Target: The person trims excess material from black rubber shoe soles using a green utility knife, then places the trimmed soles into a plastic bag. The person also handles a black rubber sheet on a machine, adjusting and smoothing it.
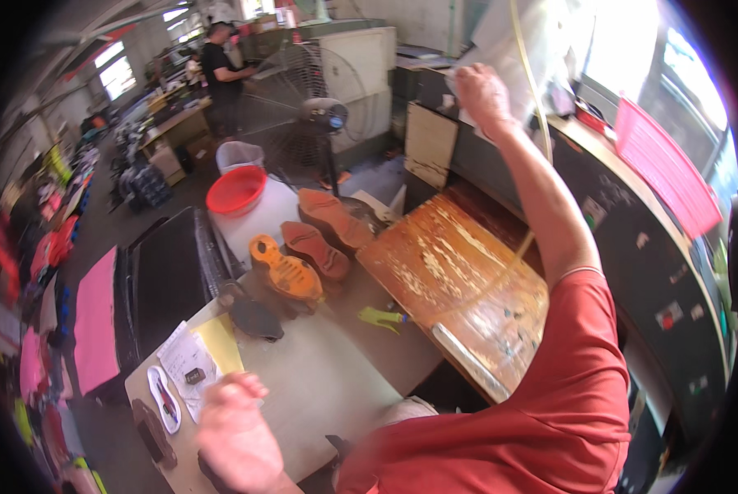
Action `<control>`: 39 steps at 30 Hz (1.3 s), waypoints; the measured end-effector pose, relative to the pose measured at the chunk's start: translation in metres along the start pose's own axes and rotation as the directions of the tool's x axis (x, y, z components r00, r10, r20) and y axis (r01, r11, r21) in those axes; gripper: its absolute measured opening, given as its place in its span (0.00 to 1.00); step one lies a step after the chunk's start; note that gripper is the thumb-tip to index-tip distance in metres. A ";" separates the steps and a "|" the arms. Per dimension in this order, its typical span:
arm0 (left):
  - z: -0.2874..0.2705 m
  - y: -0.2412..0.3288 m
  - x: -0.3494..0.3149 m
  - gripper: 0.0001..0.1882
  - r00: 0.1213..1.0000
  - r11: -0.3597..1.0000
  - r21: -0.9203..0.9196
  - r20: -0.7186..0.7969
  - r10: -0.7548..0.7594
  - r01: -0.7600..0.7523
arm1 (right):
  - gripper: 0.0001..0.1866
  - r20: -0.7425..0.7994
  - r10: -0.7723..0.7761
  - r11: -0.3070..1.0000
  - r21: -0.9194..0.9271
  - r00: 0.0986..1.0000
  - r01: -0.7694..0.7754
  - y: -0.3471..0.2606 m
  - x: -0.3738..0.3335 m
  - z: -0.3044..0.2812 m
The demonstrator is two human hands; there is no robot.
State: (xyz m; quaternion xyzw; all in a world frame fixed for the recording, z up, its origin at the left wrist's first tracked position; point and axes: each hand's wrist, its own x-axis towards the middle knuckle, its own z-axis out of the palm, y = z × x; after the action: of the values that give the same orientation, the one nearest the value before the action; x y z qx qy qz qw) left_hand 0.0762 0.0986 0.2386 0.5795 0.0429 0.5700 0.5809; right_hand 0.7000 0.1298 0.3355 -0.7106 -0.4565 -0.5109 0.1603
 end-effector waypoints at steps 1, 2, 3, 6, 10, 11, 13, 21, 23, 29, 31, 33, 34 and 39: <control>-0.003 -0.020 -0.010 0.23 0.994 0.995 0.043 -0.068 -0.086 0.089 | 0.08 0.046 0.024 0.998 -0.060 0.999 -0.021 0.014 0.019 0.007; -0.006 -0.037 -0.022 0.23 0.979 0.985 0.081 -0.143 -0.143 0.156 | 0.09 0.022 -0.004 0.997 -0.082 1.000 0.006 0.028 0.030 0.012; -0.012 -0.051 -0.034 0.21 0.950 0.967 0.097 -0.235 -0.207 0.235 | 0.10 -0.024 -0.045 0.995 -0.093 0.999 0.043 0.043 0.041 0.018; -0.031 -0.079 -0.067 0.18 0.830 0.917 0.052 -0.447 -0.332 0.395 | 0.14 0.087 -0.064 0.965 -0.249 0.994 0.084 0.089 0.069 0.034; -0.046 -0.096 -0.088 0.17 0.697 0.870 0.030 -0.612 -0.373 0.492 | 0.12 0.202 0.041 0.871 -0.487 0.978 0.065 0.132 0.075 0.049; -0.047 -0.099 -0.088 0.18 0.680 0.865 0.028 -0.631 -0.374 0.501 | 0.12 0.192 0.070 0.843 -0.536 0.979 0.045 0.136 0.077 0.054; -0.047 -0.107 -0.084 0.18 0.674 0.853 0.036 -0.630 -0.385 0.521 | 0.11 0.228 0.041 0.832 -0.547 0.973 0.094 0.145 0.076 0.054; -0.025 -0.139 -0.064 0.16 0.718 0.840 -0.080 -0.480 -0.504 0.536 | 0.12 0.185 0.138 0.877 -0.480 0.973 -0.033 0.200 0.087 0.071; -0.024 -0.141 -0.062 0.16 0.731 0.833 -0.081 -0.439 -0.523 0.547 | 0.13 0.207 0.227 0.934 -0.324 0.952 -0.152 0.219 0.103 0.075; -0.029 -0.145 -0.065 0.18 0.686 0.769 0.002 -0.455 -0.568 0.639 | 0.09 0.015 -0.090 0.993 0.075 0.996 0.088 0.170 0.122 0.036; -0.029 -0.151 -0.063 0.18 0.683 0.760 -0.031 -0.416 -0.600 0.649 | 0.06 0.034 -0.087 0.992 0.098 0.996 0.084 0.092 0.100 0.026; -0.027 -0.159 -0.057 0.19 0.678 0.734 -0.042 -0.348 -0.647 0.678 | 0.03 -0.133 -0.366 0.875 0.287 0.921 0.389 -0.004 0.061 0.010; -0.027 -0.163 -0.052 0.21 0.673 0.710 -0.026 -0.294 -0.679 0.704 | 0.05 -0.096 -0.552 0.781 0.289 0.828 0.554 -0.050 0.044 -0.004; -0.017 -0.177 -0.030 0.32 0.618 0.636 -0.286 -0.162 -0.769 0.717 | 0.14 -0.099 -0.715 0.396 0.759 0.692 0.517 -0.236 -0.074 -0.106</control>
State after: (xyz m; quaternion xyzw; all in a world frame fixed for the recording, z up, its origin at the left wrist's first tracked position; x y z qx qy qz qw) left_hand 0.1622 0.1442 0.0870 0.3668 0.3025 0.3512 0.8066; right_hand 0.4419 0.1455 0.2595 -0.4148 -0.8681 -0.2104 0.1732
